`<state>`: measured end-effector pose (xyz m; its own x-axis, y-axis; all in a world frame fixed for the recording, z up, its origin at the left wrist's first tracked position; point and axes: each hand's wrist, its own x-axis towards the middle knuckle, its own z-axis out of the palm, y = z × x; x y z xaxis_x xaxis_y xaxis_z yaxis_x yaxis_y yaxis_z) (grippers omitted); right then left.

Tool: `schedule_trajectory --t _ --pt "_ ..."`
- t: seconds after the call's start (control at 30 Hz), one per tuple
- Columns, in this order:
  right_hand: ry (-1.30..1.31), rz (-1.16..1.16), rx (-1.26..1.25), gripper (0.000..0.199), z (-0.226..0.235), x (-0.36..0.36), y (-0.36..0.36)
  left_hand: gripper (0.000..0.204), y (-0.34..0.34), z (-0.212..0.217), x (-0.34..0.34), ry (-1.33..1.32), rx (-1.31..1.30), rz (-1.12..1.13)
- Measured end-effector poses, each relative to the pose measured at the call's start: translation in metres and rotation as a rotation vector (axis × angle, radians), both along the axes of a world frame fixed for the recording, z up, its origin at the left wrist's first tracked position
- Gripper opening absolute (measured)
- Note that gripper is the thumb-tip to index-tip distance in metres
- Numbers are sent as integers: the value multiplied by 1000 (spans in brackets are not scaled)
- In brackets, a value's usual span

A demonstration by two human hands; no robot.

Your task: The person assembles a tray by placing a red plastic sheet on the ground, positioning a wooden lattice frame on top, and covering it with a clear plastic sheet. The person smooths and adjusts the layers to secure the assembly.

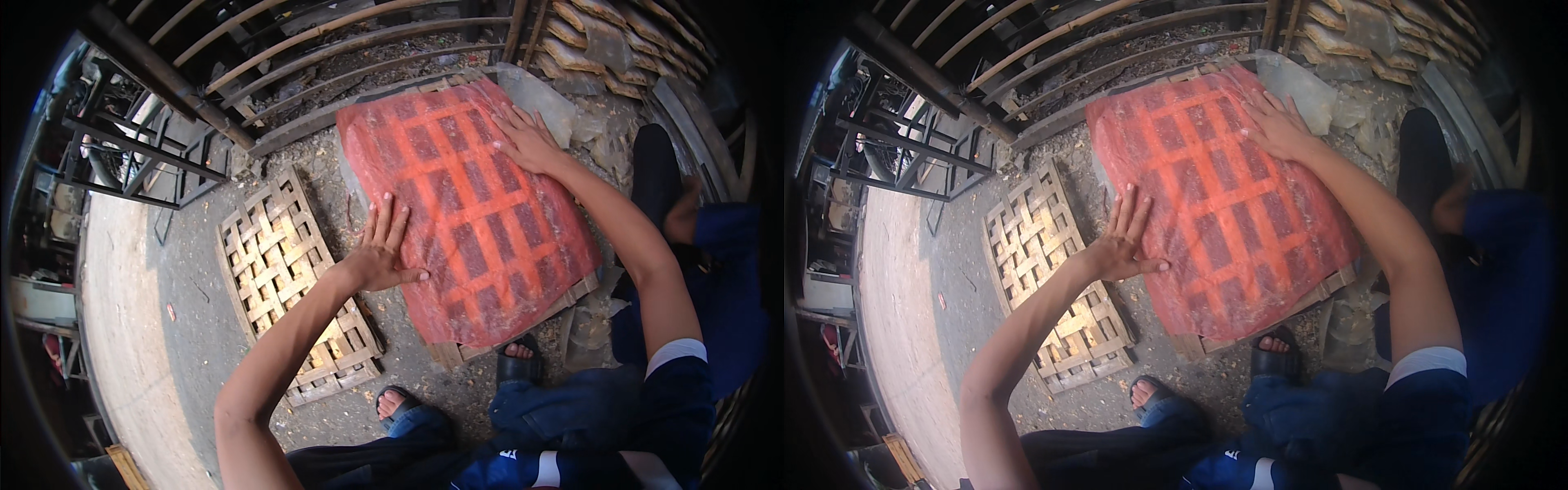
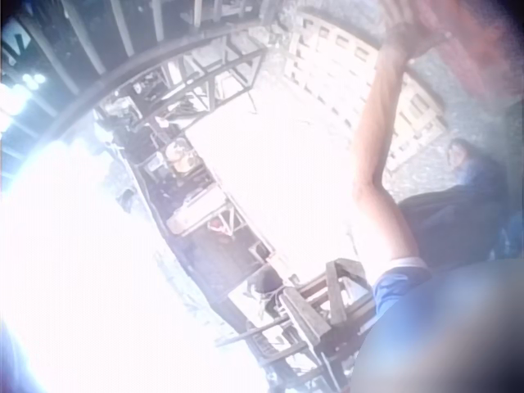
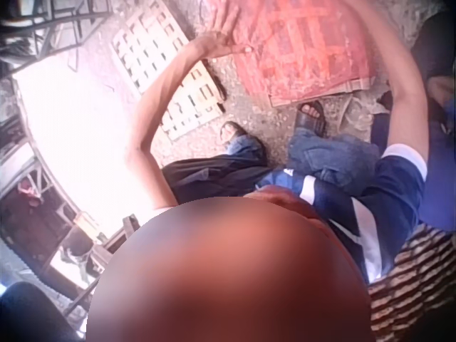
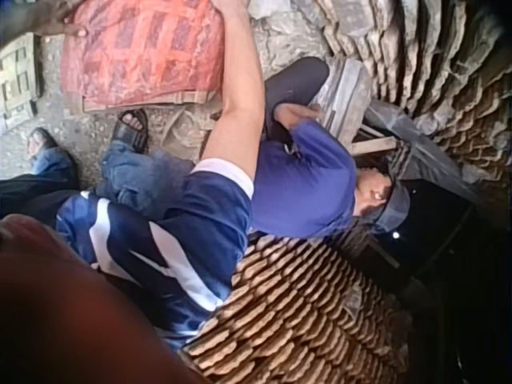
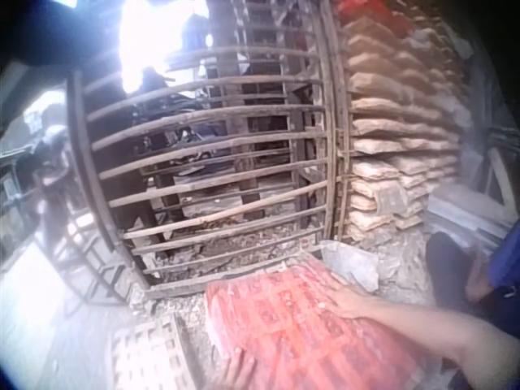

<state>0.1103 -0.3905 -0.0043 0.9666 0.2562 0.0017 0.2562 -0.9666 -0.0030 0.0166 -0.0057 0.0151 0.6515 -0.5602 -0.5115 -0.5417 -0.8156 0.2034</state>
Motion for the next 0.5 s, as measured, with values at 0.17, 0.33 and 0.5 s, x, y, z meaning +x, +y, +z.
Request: schedule_trajectory --t 0.17,0.33,0.5 --pt "-50 125 15 67 -3 -12 7 134 1 -2 0 4 -24 -1" --pt "-16 307 17 66 2 -24 40 135 -1 3 -1 19 7 17" --pt "109 400 51 69 -5 -12 46 130 7 -8 -2 -49 -71 17"
